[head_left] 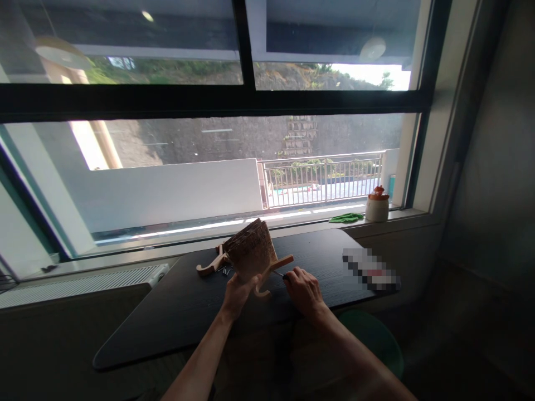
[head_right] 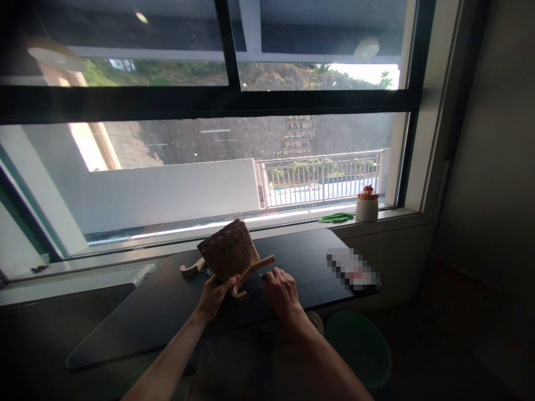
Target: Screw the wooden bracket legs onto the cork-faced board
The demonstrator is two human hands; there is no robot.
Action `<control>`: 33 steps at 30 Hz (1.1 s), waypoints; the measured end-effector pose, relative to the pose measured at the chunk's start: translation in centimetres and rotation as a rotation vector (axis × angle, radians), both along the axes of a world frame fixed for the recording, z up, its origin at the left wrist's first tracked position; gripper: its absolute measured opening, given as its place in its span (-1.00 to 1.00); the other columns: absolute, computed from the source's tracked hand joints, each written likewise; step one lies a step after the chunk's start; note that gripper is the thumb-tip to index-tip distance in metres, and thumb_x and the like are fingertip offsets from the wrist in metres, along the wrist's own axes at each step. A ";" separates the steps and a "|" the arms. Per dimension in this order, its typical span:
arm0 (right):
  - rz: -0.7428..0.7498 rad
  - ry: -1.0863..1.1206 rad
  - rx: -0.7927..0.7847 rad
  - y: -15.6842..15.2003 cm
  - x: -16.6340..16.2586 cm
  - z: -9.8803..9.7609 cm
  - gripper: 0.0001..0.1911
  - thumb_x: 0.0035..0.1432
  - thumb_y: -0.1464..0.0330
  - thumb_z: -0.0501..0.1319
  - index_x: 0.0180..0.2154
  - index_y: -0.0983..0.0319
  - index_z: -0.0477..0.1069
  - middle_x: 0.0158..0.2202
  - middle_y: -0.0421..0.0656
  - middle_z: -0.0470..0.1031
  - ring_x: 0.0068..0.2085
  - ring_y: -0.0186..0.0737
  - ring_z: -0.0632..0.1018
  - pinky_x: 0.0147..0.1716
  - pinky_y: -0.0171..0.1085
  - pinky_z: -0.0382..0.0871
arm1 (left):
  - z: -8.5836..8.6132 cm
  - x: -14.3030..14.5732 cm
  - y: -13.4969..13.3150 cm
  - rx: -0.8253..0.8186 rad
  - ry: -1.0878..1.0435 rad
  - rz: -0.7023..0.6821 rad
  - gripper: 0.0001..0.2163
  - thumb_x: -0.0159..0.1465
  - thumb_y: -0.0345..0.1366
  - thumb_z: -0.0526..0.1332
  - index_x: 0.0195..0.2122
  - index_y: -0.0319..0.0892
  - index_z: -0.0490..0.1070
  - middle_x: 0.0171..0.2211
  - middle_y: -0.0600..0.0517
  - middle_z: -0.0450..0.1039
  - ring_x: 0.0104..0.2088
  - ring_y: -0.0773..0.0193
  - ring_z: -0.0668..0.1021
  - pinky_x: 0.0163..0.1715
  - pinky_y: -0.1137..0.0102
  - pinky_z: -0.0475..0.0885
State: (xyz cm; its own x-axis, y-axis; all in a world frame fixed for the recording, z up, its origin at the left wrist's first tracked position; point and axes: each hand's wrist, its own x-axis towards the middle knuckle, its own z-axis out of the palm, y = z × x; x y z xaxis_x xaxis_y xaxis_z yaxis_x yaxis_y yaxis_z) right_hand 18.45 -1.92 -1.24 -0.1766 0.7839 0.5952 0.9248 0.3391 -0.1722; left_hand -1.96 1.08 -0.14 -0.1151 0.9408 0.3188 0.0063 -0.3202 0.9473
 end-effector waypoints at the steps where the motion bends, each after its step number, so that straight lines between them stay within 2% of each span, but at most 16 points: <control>1: 0.000 0.001 -0.009 0.0 0.0 -0.1 -0.73 0.26 0.28 0.13 -0.04 0.25 0.34 -0.05 -0.09 0.40 -0.14 -0.22 0.49 -0.17 -0.13 0.43 | 0.0 0.0 0.0 0.001 0.002 0.000 -0.65 -0.11 -0.18 0.43 -0.31 -0.25 0.52 -0.34 -0.03 0.57 -0.31 0.13 0.56 -0.29 0.32 0.42; 8: 0.018 0.016 -0.072 -0.3 -0.1 0.1 -0.72 0.25 0.27 0.13 -0.05 0.27 0.34 -0.08 -0.09 0.42 -0.17 -0.23 0.50 -0.20 -0.15 0.44 | 0.3 0.1 -0.3 -0.003 0.013 -0.001 -0.65 -0.10 -0.19 0.42 -0.31 -0.25 0.51 -0.34 -0.03 0.56 -0.31 0.13 0.55 -0.31 0.34 0.42; 12: 0.036 0.036 -0.055 -0.5 0.0 0.4 -0.69 0.25 0.26 0.13 -0.02 0.27 0.32 -0.12 -0.11 0.42 -0.22 -0.25 0.50 -0.25 -0.18 0.44 | 0.4 0.2 -0.3 -0.008 0.016 0.004 -0.64 -0.13 -0.18 0.43 -0.33 -0.25 0.53 -0.35 -0.05 0.57 -0.30 0.10 0.56 -0.32 0.32 0.43; 14: 0.034 0.046 -0.031 -0.5 0.0 0.5 -0.73 0.25 0.33 0.13 -0.03 0.26 0.31 -0.19 -0.15 0.45 -0.27 -0.27 0.50 -0.30 -0.26 0.40 | 0.4 0.1 -0.3 -0.007 0.014 0.007 -0.64 -0.12 -0.18 0.43 -0.31 -0.25 0.53 -0.33 -0.05 0.57 -0.29 0.10 0.56 -0.31 0.33 0.42; 17: 0.014 0.052 0.008 -0.5 0.0 0.7 -0.85 0.23 0.45 0.09 -0.15 0.21 0.35 -0.30 -0.19 0.46 -0.30 -0.30 0.50 -0.38 -0.37 0.26 | 0.3 0.0 -0.2 -0.009 0.011 0.006 -0.64 -0.12 -0.19 0.43 -0.30 -0.24 0.54 -0.34 -0.04 0.58 -0.31 0.12 0.56 -0.30 0.33 0.42; 20: 0.014 0.044 0.048 -0.6 0.0 0.8 -0.87 0.25 0.43 0.05 -0.25 0.19 0.35 -0.28 -0.17 0.45 -0.26 -0.30 0.48 -0.35 -0.38 0.18 | 0.2 0.0 -0.1 -0.010 0.012 0.006 -0.64 -0.12 -0.20 0.43 -0.30 -0.24 0.54 -0.34 -0.03 0.58 -0.31 0.13 0.56 -0.30 0.33 0.42; 24: 0.027 0.026 0.084 -0.7 0.1 1.0 -0.87 0.27 0.39 0.05 -0.27 0.18 0.36 -0.24 -0.16 0.43 -0.20 -0.28 0.45 -0.29 -0.36 0.17 | 0.3 0.0 -0.2 -0.016 0.015 0.012 -0.63 -0.12 -0.21 0.43 -0.27 -0.24 0.53 -0.33 -0.04 0.58 -0.30 0.11 0.56 -0.30 0.31 0.42; 33: 0.002 0.014 0.092 -0.3 0.0 0.6 -0.91 0.24 0.37 0.11 -0.31 0.18 0.37 -0.29 -0.17 0.44 -0.24 -0.24 0.43 -0.29 -0.32 0.17 | 0.6 0.1 -0.4 -0.014 0.013 0.009 -0.63 -0.11 -0.21 0.43 -0.28 -0.26 0.51 -0.32 -0.06 0.57 -0.27 0.09 0.55 -0.26 0.28 0.42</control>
State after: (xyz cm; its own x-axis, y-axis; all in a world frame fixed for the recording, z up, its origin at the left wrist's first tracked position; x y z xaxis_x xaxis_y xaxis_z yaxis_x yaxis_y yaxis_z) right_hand 18.48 -2.22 -0.66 -0.1693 0.7257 0.6668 0.9221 0.3556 -0.1529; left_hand -1.88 0.67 0.41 -0.1190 0.9441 0.3074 0.0217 -0.3070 0.9515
